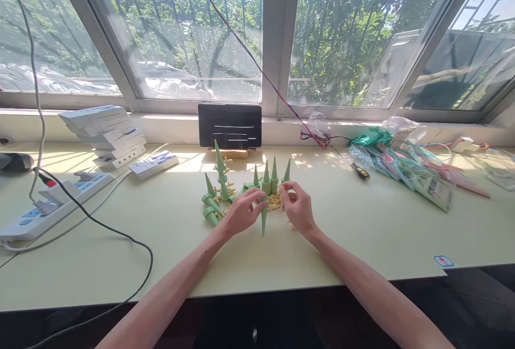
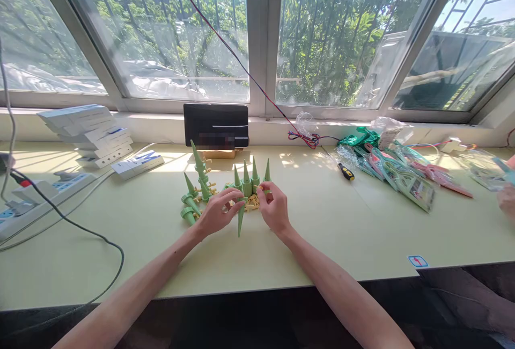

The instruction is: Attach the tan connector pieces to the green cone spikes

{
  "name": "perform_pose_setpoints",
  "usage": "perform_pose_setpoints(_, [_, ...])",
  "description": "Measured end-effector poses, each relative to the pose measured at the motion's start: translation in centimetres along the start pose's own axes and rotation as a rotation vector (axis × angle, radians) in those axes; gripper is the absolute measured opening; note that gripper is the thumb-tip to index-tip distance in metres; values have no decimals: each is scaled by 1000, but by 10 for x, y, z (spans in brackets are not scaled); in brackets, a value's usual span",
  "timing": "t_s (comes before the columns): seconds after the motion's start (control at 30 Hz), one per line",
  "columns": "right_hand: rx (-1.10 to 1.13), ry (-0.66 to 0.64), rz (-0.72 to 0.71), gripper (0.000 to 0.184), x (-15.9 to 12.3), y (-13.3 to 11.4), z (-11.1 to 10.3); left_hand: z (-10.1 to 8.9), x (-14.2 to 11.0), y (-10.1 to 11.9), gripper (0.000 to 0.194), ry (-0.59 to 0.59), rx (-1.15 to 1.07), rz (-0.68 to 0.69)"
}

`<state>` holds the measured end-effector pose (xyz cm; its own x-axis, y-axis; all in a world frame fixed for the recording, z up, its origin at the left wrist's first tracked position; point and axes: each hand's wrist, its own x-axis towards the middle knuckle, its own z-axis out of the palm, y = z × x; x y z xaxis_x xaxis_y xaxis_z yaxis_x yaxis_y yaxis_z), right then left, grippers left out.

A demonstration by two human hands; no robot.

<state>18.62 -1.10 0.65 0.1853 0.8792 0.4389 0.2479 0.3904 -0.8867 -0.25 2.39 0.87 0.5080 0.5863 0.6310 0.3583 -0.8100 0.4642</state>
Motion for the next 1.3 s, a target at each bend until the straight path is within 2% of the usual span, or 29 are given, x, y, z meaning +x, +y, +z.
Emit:
perform_pose_setpoints(0.27, [1,-5,5,24,0,-1,0,0,1,1,11,265,-28,-52])
perform_pose_setpoints(0.4, [-6,-26,-1,25,0,-1,0,-1,2,1,11,327,-69,-81])
perform_pose_setpoints(0.93, [-14,-118,-60,27,-1,6,3,-1,3,5,15,352,-68,-139])
perform_pose_setpoints(1.3, [15,-199,-64,25,-2,3,3,0,4,7,13,301,-42,-126])
